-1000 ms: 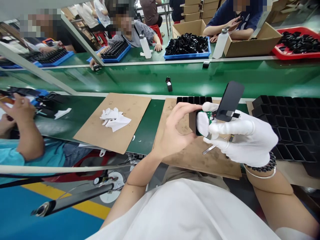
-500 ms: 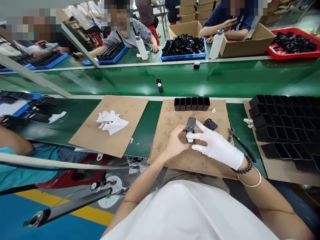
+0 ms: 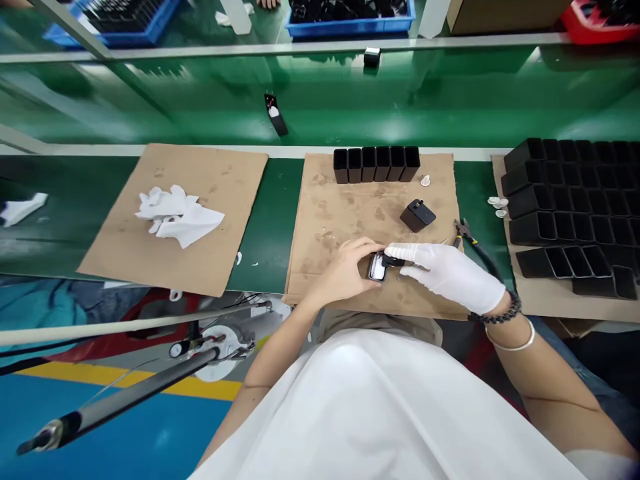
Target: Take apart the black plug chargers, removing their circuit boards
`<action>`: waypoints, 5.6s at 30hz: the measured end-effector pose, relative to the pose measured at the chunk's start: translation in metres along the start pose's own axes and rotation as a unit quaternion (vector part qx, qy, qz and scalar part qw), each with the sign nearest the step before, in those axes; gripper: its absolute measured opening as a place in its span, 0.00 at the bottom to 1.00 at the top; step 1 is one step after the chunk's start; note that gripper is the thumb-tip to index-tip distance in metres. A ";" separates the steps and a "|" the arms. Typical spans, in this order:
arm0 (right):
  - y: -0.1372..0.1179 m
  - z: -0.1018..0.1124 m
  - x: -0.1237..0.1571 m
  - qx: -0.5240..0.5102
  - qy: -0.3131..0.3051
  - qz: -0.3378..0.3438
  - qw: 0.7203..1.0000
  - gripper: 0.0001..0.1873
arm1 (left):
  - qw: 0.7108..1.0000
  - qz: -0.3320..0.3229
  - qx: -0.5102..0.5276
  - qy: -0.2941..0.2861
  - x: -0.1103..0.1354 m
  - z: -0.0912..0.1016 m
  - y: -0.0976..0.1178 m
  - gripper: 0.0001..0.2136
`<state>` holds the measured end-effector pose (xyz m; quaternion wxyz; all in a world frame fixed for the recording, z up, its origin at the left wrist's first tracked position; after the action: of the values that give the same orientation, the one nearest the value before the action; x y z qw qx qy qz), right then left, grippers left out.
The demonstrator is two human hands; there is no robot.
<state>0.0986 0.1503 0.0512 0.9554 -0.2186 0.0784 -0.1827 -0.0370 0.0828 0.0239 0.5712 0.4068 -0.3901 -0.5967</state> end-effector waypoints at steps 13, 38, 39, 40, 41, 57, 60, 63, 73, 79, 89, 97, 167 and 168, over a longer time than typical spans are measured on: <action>-0.017 0.004 0.017 0.012 0.136 -0.094 0.986 0.17 | 0.989 -0.006 -0.014 0.144 0.011 -0.024 -0.018 0.23; -0.034 -0.010 0.028 0.160 0.221 -0.177 0.946 0.14 | 0.971 -0.022 -0.124 0.203 0.011 -0.044 -0.012 0.15; -0.033 -0.012 0.029 0.151 0.243 -0.172 0.943 0.14 | 0.971 -0.022 -0.124 0.203 0.011 -0.045 -0.011 0.16; -0.032 -0.013 0.030 0.137 0.273 -0.162 0.939 0.13 | 0.971 -0.022 -0.126 0.203 0.010 -0.045 -0.011 0.15; -0.033 -0.013 0.032 0.119 0.308 -0.147 0.932 0.12 | 0.970 -0.020 -0.128 0.205 0.010 -0.045 -0.011 0.15; -0.037 -0.020 0.032 0.148 0.325 -0.231 0.905 0.09 | 0.947 -0.055 -0.199 0.245 0.014 -0.048 -0.003 0.06; -0.035 -0.022 0.033 0.123 0.312 -0.238 0.911 0.09 | 0.948 -0.059 -0.197 0.241 0.014 -0.051 -0.004 0.05; -0.028 -0.029 0.032 0.101 0.259 -0.229 0.933 0.14 | 0.958 -0.040 -0.167 0.231 0.012 -0.049 -0.009 0.06; -0.032 0.011 0.037 0.070 0.321 -0.126 0.936 0.12 | 0.994 0.005 0.040 0.103 0.029 0.011 -0.024 0.12; -0.022 -0.031 0.021 0.022 0.210 -0.151 0.966 0.13 | 0.986 0.035 0.085 0.141 0.039 0.020 -0.031 0.12; -0.022 -0.031 0.019 0.058 0.166 -0.176 0.968 0.16 | 0.950 0.047 0.299 0.075 0.004 -0.019 -0.031 0.17; -0.026 -0.037 0.011 0.133 0.157 -0.191 0.960 0.13 | 0.967 -0.004 0.243 0.072 0.002 -0.013 -0.026 0.15; 0.113 0.112 -0.089 -0.330 0.353 -0.253 0.838 0.15 | 0.923 0.061 0.281 0.258 0.009 0.005 -0.056 0.09; 0.134 0.125 -0.105 -0.187 0.331 -0.300 0.875 0.15 | 0.921 0.056 0.278 0.266 0.009 0.006 -0.056 0.09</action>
<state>0.0727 0.3513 0.1102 0.7141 -0.3330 0.3537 -0.5040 -0.0635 0.0759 -0.0267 0.5503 0.6702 -0.3968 -0.3009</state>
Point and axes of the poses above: each hand's wrist, its own x-axis away from the middle knuckle, its own z-axis out of the back of the hand, y = z × x, the point moved 8 cm from there along -x, towards the middle knuckle, and after that the axes turned 9 degrees about x, right-handed, at the moved point
